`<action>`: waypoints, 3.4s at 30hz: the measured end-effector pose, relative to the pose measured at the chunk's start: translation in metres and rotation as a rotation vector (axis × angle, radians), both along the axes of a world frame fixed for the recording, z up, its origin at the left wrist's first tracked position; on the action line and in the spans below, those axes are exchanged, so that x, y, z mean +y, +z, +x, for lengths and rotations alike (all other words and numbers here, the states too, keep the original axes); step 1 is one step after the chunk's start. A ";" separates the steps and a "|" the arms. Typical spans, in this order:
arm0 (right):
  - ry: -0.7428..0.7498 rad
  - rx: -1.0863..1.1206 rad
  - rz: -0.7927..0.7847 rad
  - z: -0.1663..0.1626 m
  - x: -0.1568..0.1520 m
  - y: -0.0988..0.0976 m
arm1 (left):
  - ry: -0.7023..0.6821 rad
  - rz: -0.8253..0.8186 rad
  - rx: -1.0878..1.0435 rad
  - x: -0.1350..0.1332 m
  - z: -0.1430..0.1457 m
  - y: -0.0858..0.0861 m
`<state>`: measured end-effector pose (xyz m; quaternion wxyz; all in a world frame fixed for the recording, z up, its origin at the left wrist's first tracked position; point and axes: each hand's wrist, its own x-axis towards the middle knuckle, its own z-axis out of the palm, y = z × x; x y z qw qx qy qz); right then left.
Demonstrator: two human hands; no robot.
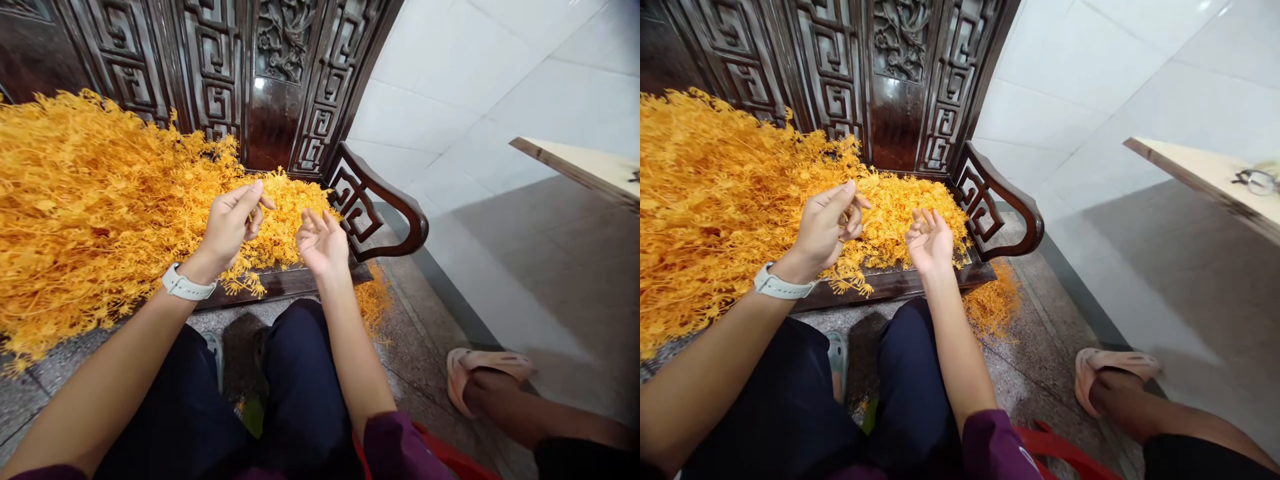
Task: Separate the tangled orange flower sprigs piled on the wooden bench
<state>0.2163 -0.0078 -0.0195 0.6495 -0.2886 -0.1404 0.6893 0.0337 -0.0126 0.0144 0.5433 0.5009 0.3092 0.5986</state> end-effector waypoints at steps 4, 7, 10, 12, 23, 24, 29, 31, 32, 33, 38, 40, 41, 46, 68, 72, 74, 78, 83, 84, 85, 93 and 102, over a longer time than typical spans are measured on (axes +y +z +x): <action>0.006 -0.080 -0.086 -0.007 0.000 -0.007 | 0.046 0.050 0.129 0.003 0.000 -0.005; -0.055 -0.268 0.235 -0.019 -0.010 0.000 | 0.018 0.102 0.233 0.004 0.001 -0.009; -0.080 -0.460 0.412 -0.028 -0.017 0.006 | -0.044 0.107 0.278 0.004 0.003 -0.011; -0.069 -0.512 0.431 -0.030 -0.018 0.004 | -0.085 0.074 0.270 0.003 0.005 -0.010; 0.244 -0.329 0.564 -0.024 -0.032 0.009 | -0.395 -0.193 -0.063 -0.017 0.012 0.007; 0.257 -0.320 0.567 -0.023 -0.034 0.010 | -0.368 -0.221 -0.086 -0.016 0.010 0.011; 0.292 -0.317 0.663 -0.017 -0.040 0.008 | -0.137 -0.303 -0.208 -0.004 -0.009 0.025; 0.413 -0.285 0.825 -0.014 -0.040 0.003 | -0.108 -0.303 -0.232 0.004 -0.015 0.023; 0.468 -0.277 0.885 -0.012 -0.039 0.001 | -0.104 -0.301 -0.239 0.007 -0.018 0.021; 0.483 -0.282 0.897 -0.011 -0.038 0.000 | -0.102 -0.300 -0.244 0.010 -0.019 0.019; 0.174 -0.302 0.413 -0.009 -0.024 0.004 | -0.084 -0.297 -0.259 0.019 -0.023 0.008; 0.140 -0.272 0.265 -0.010 -0.019 0.004 | -0.065 -0.299 -0.254 0.019 -0.024 0.007; 0.124 -0.274 0.217 -0.010 -0.018 0.004 | -0.061 -0.301 -0.254 0.018 -0.024 0.008; 0.067 -0.386 0.272 -0.014 -0.025 0.001 | -0.029 -0.303 -0.270 0.016 -0.031 0.007; -0.025 -0.682 0.448 -0.028 -0.025 -0.007 | 0.328 0.024 0.070 0.020 -0.003 -0.023; -0.148 -0.692 0.416 -0.022 -0.025 -0.006 | 0.306 -0.265 0.048 0.014 0.014 -0.038; -0.241 -0.686 0.401 -0.021 -0.024 -0.006 | 0.356 -0.321 0.014 0.011 0.022 -0.044; -0.321 -0.528 0.334 -0.018 -0.020 -0.008 | 0.525 -0.033 0.087 0.005 0.034 -0.048; -0.444 -0.486 0.292 -0.017 -0.017 -0.009 | 0.522 0.122 0.155 -0.010 0.042 -0.043; -0.478 -0.506 0.301 -0.017 -0.018 -0.009 | 0.473 0.119 0.147 -0.012 0.042 -0.042; -0.495 -0.526 0.312 -0.017 -0.018 -0.009 | 0.404 0.107 0.144 -0.014 0.043 -0.043; -0.330 -0.628 0.379 -0.020 -0.020 -0.012 | 0.055 0.241 0.255 0.002 0.037 -0.054; -0.527 -0.906 0.496 -0.007 -0.014 -0.018 | -0.167 0.038 0.275 -0.006 0.035 -0.039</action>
